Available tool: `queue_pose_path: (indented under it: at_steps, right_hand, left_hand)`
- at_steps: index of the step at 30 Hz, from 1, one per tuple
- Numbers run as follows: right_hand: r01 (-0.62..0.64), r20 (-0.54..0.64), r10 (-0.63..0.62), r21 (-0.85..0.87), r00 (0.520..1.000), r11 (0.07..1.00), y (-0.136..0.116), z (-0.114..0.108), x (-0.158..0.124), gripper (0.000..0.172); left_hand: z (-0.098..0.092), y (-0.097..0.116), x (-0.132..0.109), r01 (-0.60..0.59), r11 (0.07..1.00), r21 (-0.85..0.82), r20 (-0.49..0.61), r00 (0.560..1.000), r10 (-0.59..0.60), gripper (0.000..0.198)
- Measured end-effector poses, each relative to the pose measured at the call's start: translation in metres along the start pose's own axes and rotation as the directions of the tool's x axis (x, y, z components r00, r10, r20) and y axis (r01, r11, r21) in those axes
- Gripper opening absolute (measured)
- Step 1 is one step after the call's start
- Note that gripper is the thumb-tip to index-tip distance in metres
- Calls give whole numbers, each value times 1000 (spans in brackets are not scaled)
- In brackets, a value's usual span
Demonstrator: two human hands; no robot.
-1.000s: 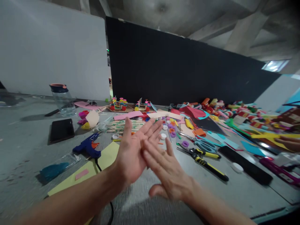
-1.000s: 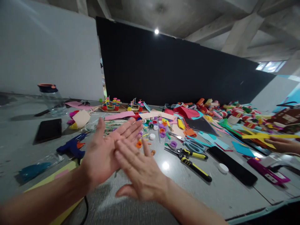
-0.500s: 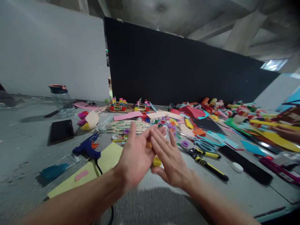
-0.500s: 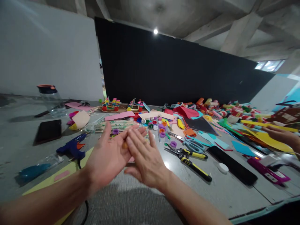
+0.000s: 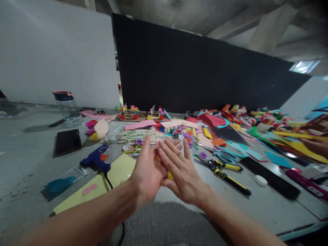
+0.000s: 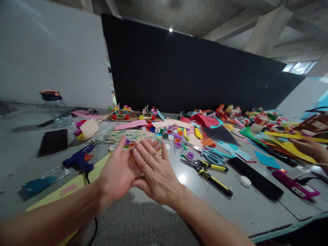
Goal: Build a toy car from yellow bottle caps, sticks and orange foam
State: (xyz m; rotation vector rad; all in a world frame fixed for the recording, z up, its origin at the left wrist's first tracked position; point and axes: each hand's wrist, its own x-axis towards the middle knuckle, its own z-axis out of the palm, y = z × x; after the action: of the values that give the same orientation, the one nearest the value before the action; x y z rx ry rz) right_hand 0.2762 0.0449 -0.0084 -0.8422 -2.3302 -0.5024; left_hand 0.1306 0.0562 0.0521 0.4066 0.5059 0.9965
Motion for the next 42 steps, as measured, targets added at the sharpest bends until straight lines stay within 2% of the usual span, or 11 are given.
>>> queue_pose_path:
  at_steps: [5,9,13,16,21,25,28,32,36,39,42]
  right_hand:
    - [-96,-41,98,53,994,994,8,1,-4,62]
    - [-149,-62,153,69,986,986,7,0,-2,65]
    - [-39,72,33,75,997,996,-8,-3,6,83]
    - [84,137,-96,92,986,992,-15,-5,10,91]
    - [-55,56,52,40,997,998,-6,-6,6,89]
    - [59,65,-66,92,996,994,-9,-3,6,87]
    - [18,60,-26,134,998,991,-7,-1,8,85]
    - [-233,-24,241,186,970,955,14,-2,1,67]
    - [-346,-139,387,252,911,904,33,-8,-11,38]
    - [-359,-169,410,266,896,894,35,-9,-14,28]
    - [-312,-128,353,260,927,914,29,-7,-14,28]
  left_hand:
    - [-7,-6,5,0,1000,-18,-8,1000,0,52]
    - [-11,-12,7,34,999,-14,2,999,-34,55]
    - [-9,-8,4,58,998,-9,12,998,-58,66]
    - [-8,-3,1,-49,999,3,49,998,49,71]
    - [-4,-2,-3,81,996,41,200,976,-88,84]
    - [1,5,-7,-134,990,48,104,986,129,80]
    - [1,1,-5,-18,999,43,103,995,13,76]
    - [-5,-11,3,41,998,48,165,985,-48,68]
    - [-11,-16,11,29,999,34,148,988,-34,64]
    - [-13,-16,12,31,999,39,145,989,-36,64]
    - [-13,-18,9,29,998,50,164,986,-37,65]
